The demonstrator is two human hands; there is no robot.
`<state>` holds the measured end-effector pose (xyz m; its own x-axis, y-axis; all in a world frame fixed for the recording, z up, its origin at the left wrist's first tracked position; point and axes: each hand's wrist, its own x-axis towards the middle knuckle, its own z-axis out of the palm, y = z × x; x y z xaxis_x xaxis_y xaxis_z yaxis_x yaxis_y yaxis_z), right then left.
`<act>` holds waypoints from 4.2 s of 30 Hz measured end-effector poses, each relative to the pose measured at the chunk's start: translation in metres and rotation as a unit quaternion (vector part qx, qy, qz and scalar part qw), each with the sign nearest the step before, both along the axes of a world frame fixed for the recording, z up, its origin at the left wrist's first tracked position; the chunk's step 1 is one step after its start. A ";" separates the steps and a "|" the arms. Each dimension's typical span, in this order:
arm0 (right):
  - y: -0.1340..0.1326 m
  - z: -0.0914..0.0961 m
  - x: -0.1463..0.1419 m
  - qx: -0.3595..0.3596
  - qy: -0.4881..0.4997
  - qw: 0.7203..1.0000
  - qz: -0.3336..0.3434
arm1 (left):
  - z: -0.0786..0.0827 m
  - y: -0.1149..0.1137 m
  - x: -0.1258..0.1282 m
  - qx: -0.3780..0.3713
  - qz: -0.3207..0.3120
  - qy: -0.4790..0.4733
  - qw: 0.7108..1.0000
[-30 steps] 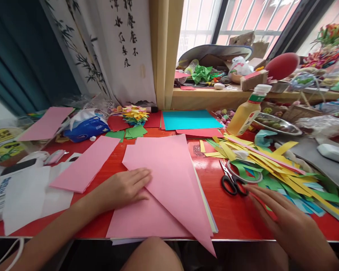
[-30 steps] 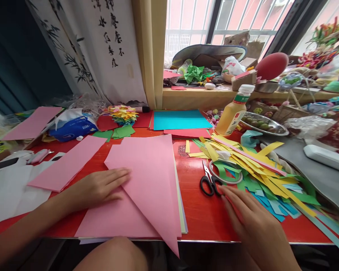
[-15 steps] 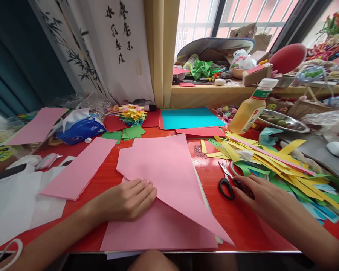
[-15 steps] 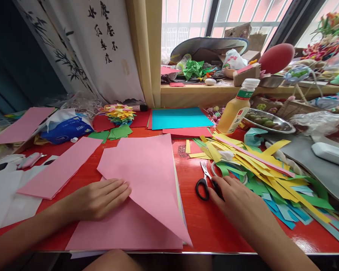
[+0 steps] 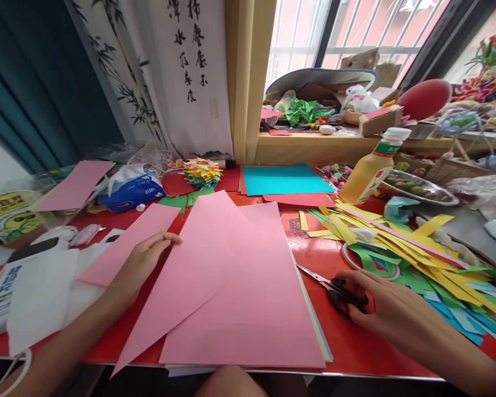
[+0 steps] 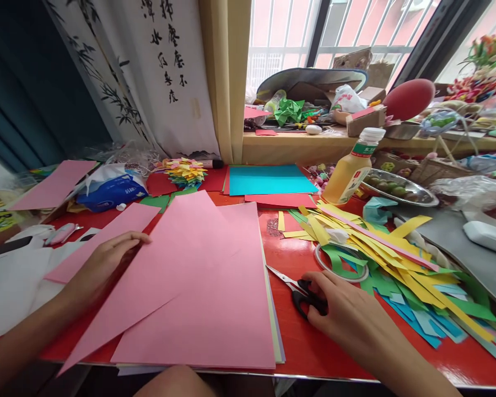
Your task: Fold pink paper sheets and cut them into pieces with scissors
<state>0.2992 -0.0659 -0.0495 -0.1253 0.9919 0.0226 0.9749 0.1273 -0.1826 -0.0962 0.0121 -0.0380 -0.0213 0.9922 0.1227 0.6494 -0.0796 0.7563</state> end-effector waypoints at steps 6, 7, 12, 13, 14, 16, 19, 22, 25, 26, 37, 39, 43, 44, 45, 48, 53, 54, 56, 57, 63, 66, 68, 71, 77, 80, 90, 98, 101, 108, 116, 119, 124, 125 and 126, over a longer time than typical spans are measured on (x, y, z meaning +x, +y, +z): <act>0.000 0.008 -0.002 -0.061 0.200 0.978 -0.002 | -0.010 0.001 0.000 -0.017 -0.052 0.056 0.997; 0.001 0.008 -0.001 -0.073 0.251 0.965 -0.006 | -0.008 0.000 0.001 0.005 -0.071 0.076 0.995; 0.008 0.008 -0.002 -0.132 0.445 0.886 -0.003 | 0.022 0.011 0.013 0.075 -0.202 0.101 0.971; 0.009 0.008 -0.005 -0.149 0.462 0.874 0.004 | 0.028 0.019 0.017 0.080 -0.196 0.089 0.973; 0.011 0.007 -0.009 -0.171 0.475 0.863 0.013 | 0.033 0.028 0.020 0.074 -0.186 0.079 0.977; 0.012 0.006 -0.020 -0.212 0.498 0.841 0.020 | 0.037 0.051 0.028 0.036 -0.173 0.073 0.982; 0.014 0.001 -0.029 -0.217 0.553 0.804 0.025 | 0.034 0.085 0.042 0.046 -0.173 0.100 0.979; 0.015 -0.003 -0.025 -0.169 0.606 0.775 0.058 | 0.022 0.104 0.057 0.140 -0.127 0.103 0.977; 0.017 -0.003 -0.020 -0.177 0.636 0.744 0.096 | 0.008 0.105 0.065 0.221 -0.102 0.112 0.963; 0.017 -0.003 -0.021 -0.196 0.646 0.731 0.097 | 0.004 0.104 0.067 0.237 -0.091 0.121 0.960; 0.021 0.012 -0.069 -0.141 0.508 0.850 0.015 | -0.022 0.090 0.075 0.173 0.011 0.297 0.939; 0.014 0.020 -0.084 -0.108 0.383 0.915 0.067 | -0.020 0.088 0.074 0.179 0.015 0.313 0.933; 0.025 0.039 -0.110 -0.021 0.241 0.961 0.131 | -0.007 0.086 0.067 0.225 0.024 0.273 0.935; 0.036 0.044 -0.111 0.013 0.246 0.962 0.120 | -0.002 0.086 0.065 0.239 0.030 0.251 0.938; 0.051 0.047 -0.109 0.067 0.261 0.959 0.088 | 0.002 0.084 0.062 0.250 0.037 0.228 0.940; 0.103 0.049 -0.091 0.179 0.317 0.931 -0.009 | 0.012 0.080 0.058 0.260 0.054 0.165 0.950; 0.132 0.031 -0.068 0.072 0.372 0.924 -0.046 | 0.015 0.078 0.057 0.227 0.047 0.142 0.962; 0.125 0.029 -0.071 0.113 0.337 0.933 -0.061 | 0.014 0.079 0.056 0.212 0.046 0.151 0.964; 0.103 0.030 -0.085 0.167 0.254 0.951 -0.052 | 0.012 0.083 0.054 0.178 0.045 0.178 0.967; 0.090 0.032 -0.095 0.139 0.212 0.967 -0.011 | 0.011 0.085 0.052 0.162 0.046 0.196 0.966; 0.028 0.034 -0.140 -0.014 -0.090 0.989 0.118 | 0.005 0.091 0.049 0.030 0.058 0.295 0.953; 0.020 0.035 -0.139 -0.035 -0.116 0.987 0.107 | 0.002 0.092 0.050 -0.021 0.050 0.316 0.947; 0.019 0.038 -0.135 -0.036 -0.119 0.986 0.110 | -0.001 0.093 0.051 -0.040 0.047 0.329 0.942; 0.018 0.042 -0.137 -0.049 -0.131 0.985 0.098 | -0.006 0.092 0.052 -0.050 0.043 0.348 0.935; 0.014 0.035 -0.156 -0.042 -0.146 0.986 0.067 | -0.016 0.081 0.063 0.020 0.075 0.382 0.921; 0.019 0.034 -0.163 -0.020 -0.142 0.987 0.072 | -0.021 0.075 0.070 0.069 0.081 0.414 0.904; 0.021 0.055 -0.168 -0.072 -0.192 0.964 0.167 | -0.026 0.076 0.065 0.109 0.099 0.459 0.876; 0.025 0.043 -0.145 0.040 -0.191 0.952 0.235 | -0.027 0.076 0.060 0.127 0.080 0.470 0.870; 0.033 0.048 -0.133 0.101 -0.182 0.947 0.243 | -0.026 0.075 0.060 0.122 0.076 0.471 0.871; 0.020 0.036 -0.137 -0.004 -0.070 0.994 0.082 | -0.025 0.075 0.061 0.106 0.077 0.467 0.874; 0.032 0.033 -0.137 -0.072 0.013 0.993 0.089 | -0.021 0.073 0.062 0.109 0.083 0.474 0.870; 0.045 0.032 -0.123 -0.194 0.211 0.951 0.119 | -0.013 0.077 0.059 0.071 0.081 0.445 0.889; 0.059 0.029 -0.106 -0.399 0.508 0.761 0.060 | -0.006 0.089 0.047 0.034 0.076 0.378 0.922; 0.060 0.029 -0.105 -0.406 0.545 0.733 0.038 | -0.005 0.091 0.045 0.042 0.079 0.364 0.927; 0.060 0.028 -0.104 -0.403 0.573 0.713 0.021 | -0.005 0.093 0.043 0.055 0.082 0.347 0.932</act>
<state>0.1949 -0.0058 -0.0212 -0.5118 0.7372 -0.4411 0.1245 -0.4444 -0.8872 -0.0535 0.1051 -0.0433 -0.0501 0.9632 0.2641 0.9898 0.0126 0.1417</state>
